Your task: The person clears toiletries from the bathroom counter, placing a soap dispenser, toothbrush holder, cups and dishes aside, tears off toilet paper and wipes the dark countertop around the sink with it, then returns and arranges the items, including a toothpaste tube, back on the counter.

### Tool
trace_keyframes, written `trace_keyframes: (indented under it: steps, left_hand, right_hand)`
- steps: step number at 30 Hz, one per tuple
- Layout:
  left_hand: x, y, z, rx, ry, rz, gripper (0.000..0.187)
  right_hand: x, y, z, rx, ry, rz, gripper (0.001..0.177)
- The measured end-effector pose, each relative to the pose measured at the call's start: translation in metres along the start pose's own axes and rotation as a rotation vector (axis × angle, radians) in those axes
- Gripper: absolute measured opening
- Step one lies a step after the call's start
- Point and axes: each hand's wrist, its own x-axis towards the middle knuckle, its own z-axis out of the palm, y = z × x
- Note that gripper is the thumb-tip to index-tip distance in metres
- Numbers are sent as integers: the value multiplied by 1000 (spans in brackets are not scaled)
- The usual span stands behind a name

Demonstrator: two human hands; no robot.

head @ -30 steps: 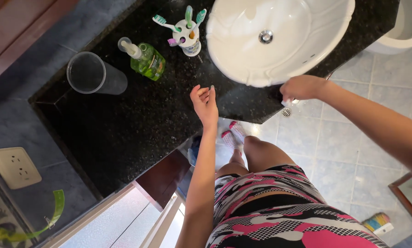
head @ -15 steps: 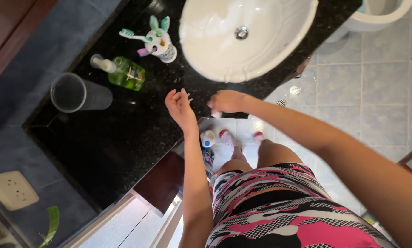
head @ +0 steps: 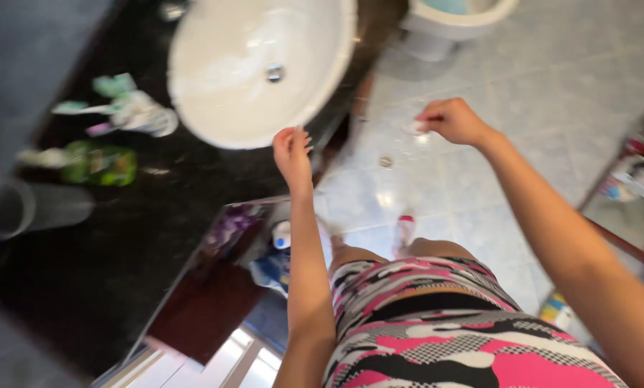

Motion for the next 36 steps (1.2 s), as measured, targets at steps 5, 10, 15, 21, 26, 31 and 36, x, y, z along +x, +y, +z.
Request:
trace_keyframes:
  steps: [5,10,15,21,26,31,36]
  left_hand:
    - [-44,-83,165,-10,-426,-36,28]
    - [-117,-77,294,-19,-722,-94,28]
    - [-157,-78,388,30,-1014,-121,32]
    - [-186,-63,499,73,-1248,-132,43]
    - [-202,-83,628,89,-1324,-78,60]
    - [-185,-64,773,199,-1330,-123,69]
    - [-151,-88,895,261,-1250,-52,58]
  right_hand:
    - [-77,64,-27,708,339,309,32]
    - [-137,79,-86,1186,661,434,29]
    - [-186,122,-139,1407,917,417,24]
    - [-206,162,-212,1507,1101,300,12]
    - [-188,231,-292,1562,1176,233,15]
    - [-178,321,-393,1643,1270,234,20]
    - [-187,430,-464,1717,1406,216,20]
